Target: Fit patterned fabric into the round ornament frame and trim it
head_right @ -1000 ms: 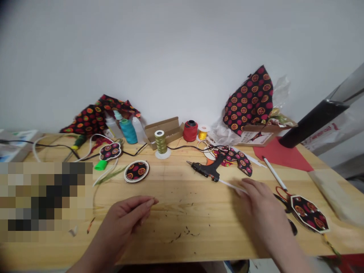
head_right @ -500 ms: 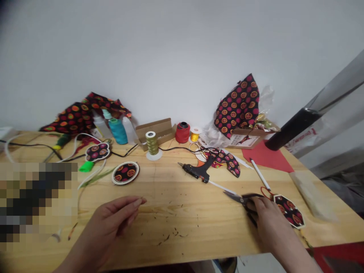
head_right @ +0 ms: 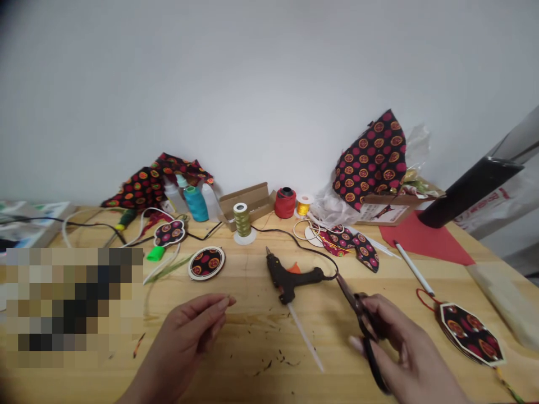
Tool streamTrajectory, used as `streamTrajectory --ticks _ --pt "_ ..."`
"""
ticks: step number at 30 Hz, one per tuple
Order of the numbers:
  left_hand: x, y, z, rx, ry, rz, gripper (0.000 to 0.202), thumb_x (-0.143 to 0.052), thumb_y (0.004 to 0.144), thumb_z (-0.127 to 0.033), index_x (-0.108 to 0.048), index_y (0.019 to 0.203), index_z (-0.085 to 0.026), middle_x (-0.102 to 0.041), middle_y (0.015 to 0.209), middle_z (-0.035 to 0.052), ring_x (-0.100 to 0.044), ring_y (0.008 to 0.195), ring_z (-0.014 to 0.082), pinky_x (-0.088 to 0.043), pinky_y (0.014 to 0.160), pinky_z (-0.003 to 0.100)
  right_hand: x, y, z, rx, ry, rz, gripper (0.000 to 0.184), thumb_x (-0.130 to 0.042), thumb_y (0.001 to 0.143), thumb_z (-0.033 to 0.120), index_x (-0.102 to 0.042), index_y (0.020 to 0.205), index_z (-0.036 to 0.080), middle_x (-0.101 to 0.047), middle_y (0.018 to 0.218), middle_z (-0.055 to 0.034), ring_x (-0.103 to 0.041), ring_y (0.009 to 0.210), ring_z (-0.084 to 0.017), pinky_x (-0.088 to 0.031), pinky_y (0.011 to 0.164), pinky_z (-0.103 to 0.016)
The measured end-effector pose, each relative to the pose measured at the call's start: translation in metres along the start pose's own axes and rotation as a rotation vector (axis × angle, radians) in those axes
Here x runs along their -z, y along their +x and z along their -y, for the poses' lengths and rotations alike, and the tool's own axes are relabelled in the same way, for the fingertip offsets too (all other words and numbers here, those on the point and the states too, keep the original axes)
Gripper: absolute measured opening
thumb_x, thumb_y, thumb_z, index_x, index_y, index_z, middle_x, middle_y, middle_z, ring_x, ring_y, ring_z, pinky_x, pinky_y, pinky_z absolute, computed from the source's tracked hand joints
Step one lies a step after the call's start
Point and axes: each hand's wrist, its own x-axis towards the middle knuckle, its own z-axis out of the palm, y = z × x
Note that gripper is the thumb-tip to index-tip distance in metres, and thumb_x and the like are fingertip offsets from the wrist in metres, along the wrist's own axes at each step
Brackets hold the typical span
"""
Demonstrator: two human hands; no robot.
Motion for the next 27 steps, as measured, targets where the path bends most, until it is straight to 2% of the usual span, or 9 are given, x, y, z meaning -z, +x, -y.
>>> streamTrajectory --ticks 5,7,10,12,15,17,19,22,27 --pt "0.004 0.001 0.003 -0.010 0.020 -0.003 0.028 -0.076 0.063 -0.038 -0.074 0.074 -0.012 -0.045 0.044 -0.0061 -0.031 0.040 0.0044 -0.019 0.039 0.016 0.003 0.020 0.012 -0.049 -0.036 0.021 0.024 -0.065 0.068 0.041 -0.061 0.080 0.021 -0.064 0.067 -0.0016 -0.061 0.059 -0.018 -0.050 0.052 -0.024" --pt "0.005 0.002 0.005 -0.011 0.022 0.002 0.029 -0.076 0.063 -0.039 -0.074 0.075 -0.012 -0.046 0.045 -0.0059 -0.032 0.041 0.0045 -0.019 0.039 0.016 -0.003 0.024 0.022 -0.048 -0.016 0.053 0.023 -0.065 0.068 0.041 -0.058 0.076 0.021 -0.061 0.064 -0.0002 -0.059 0.057 -0.017 -0.049 0.051 -0.024" --pt "0.004 0.002 0.007 -0.001 0.016 0.003 0.028 -0.077 0.064 -0.038 -0.075 0.076 -0.013 -0.046 0.045 -0.0059 -0.032 0.042 0.0044 -0.018 0.040 0.016 -0.025 0.029 0.044 0.002 -0.036 0.106 0.020 -0.061 0.073 0.037 -0.050 0.067 0.022 -0.055 0.057 0.0024 -0.054 0.049 -0.015 -0.045 0.047 -0.023" --pt "0.003 0.001 0.007 0.002 0.007 0.007 0.027 -0.077 0.065 -0.038 -0.074 0.076 -0.013 -0.045 0.045 -0.0062 -0.032 0.042 0.0044 -0.018 0.040 0.016 -0.046 0.033 0.059 0.050 -0.099 0.138 0.014 -0.061 0.075 0.031 -0.050 0.072 0.022 -0.057 0.059 0.0021 -0.054 0.050 -0.015 -0.043 0.047 -0.024" --pt "0.004 0.000 0.005 -0.012 -0.001 0.012 0.027 -0.077 0.065 -0.038 -0.074 0.073 -0.013 -0.043 0.043 -0.0067 -0.031 0.042 0.0047 -0.019 0.041 0.016 -0.073 0.040 0.074 0.179 -0.250 0.162 0.016 -0.064 0.071 0.019 -0.052 0.082 0.020 -0.064 0.077 -0.0042 -0.062 0.069 -0.022 -0.048 0.059 -0.030" --pt "0.005 -0.001 0.005 -0.013 -0.008 0.007 0.027 -0.077 0.064 -0.038 -0.074 0.073 -0.013 -0.042 0.043 -0.0072 -0.029 0.042 0.0046 -0.018 0.040 0.016 -0.082 0.046 0.079 0.241 -0.299 0.202 0.019 -0.064 0.069 0.012 -0.052 0.083 0.019 -0.065 0.088 -0.0081 -0.062 0.081 -0.025 -0.049 0.068 -0.034" --pt "0.006 -0.001 0.004 -0.003 -0.007 -0.005 0.027 -0.077 0.063 -0.039 -0.074 0.072 -0.013 -0.042 0.043 -0.0073 -0.029 0.042 0.0044 -0.017 0.040 0.016 -0.084 0.053 0.081 0.255 -0.307 0.287 0.019 -0.062 0.069 0.009 -0.052 0.082 0.019 -0.065 0.093 -0.0088 -0.063 0.085 -0.024 -0.048 0.071 -0.034" --pt "0.007 0.000 0.005 0.004 -0.001 -0.014 0.026 -0.078 0.062 -0.038 -0.074 0.071 -0.014 -0.045 0.045 -0.0063 -0.031 0.043 0.0044 -0.018 0.041 0.016 -0.076 0.062 0.080 0.262 -0.368 0.384 0.020 -0.061 0.069 0.008 -0.053 0.083 0.018 -0.066 0.089 -0.0079 -0.063 0.081 -0.023 -0.047 0.067 -0.031" --pt "0.007 0.003 0.006 0.003 0.018 0.009 0.026 -0.076 0.065 -0.038 -0.075 0.075 -0.014 -0.047 0.046 -0.0054 -0.034 0.043 0.0050 -0.020 0.041 0.016 -0.058 0.081 0.064 0.320 -0.458 0.397 0.020 -0.063 0.067 0.007 -0.055 0.082 0.017 -0.065 0.085 -0.0072 -0.062 0.078 -0.022 -0.047 0.067 -0.030"
